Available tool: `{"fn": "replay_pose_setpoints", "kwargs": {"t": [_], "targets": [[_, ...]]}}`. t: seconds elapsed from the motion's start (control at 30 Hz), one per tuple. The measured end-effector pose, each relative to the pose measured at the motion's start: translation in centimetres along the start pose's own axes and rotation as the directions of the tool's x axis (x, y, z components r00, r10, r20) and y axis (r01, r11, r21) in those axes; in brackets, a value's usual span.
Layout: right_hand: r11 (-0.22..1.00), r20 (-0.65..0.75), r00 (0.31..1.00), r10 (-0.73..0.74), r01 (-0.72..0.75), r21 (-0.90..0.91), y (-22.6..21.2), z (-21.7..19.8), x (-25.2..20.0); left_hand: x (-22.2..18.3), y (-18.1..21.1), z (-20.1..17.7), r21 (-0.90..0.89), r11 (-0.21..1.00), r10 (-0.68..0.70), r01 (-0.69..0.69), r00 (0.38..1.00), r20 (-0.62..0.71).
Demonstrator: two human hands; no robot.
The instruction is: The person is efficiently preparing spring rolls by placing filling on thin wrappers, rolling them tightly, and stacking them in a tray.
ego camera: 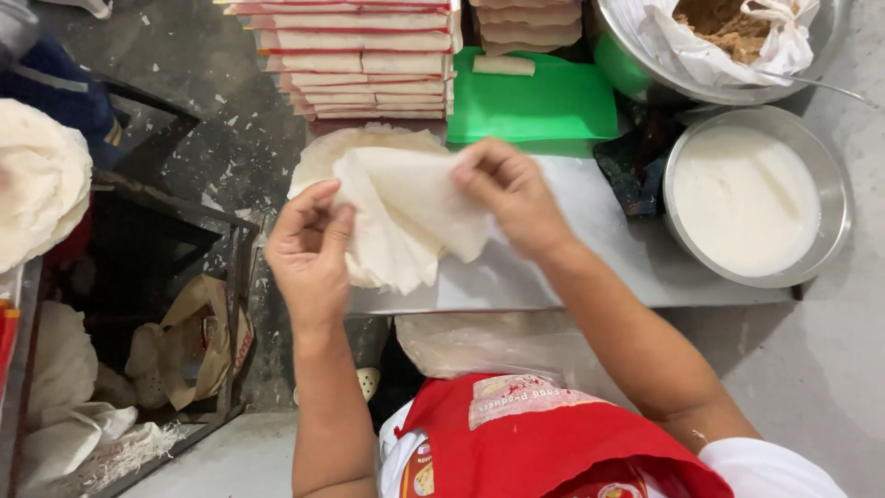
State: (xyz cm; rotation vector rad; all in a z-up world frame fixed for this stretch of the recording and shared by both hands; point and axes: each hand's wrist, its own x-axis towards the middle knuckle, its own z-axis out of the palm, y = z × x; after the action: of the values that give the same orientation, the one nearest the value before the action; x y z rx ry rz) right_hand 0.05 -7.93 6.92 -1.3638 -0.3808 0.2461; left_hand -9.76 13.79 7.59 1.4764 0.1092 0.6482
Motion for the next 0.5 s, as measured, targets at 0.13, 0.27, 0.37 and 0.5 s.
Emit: {"fn": "replay_pose_setpoints", "kwargs": {"t": [0.13,0.27,0.37,0.5], "targets": [[0.996,-0.14,0.986,-0.086,0.089,0.019,-4.5,-4.6,0.0,0.9,1.4,-1.5,0.249,0.968,-0.057,0.042,0.997,0.053],[0.999,-0.071,0.996,-0.049,0.049,-0.004,-6.3,-4.9,-0.6,2.4,2.6,-1.8,0.549,0.836,-0.053,-0.023,0.991,0.122],[0.997,-0.052,0.996,-0.072,0.071,-0.025,-8.6,-4.1,-2.0,3.3,4.7,0.1,0.449,0.893,-0.123,0.021,0.972,0.2],[0.993,-0.282,0.953,-0.114,0.099,-0.067,-9.4,-5.8,-4.7,4.9,6.2,1.8,0.197,0.978,-0.029,-0.064,0.9,0.435]]}}
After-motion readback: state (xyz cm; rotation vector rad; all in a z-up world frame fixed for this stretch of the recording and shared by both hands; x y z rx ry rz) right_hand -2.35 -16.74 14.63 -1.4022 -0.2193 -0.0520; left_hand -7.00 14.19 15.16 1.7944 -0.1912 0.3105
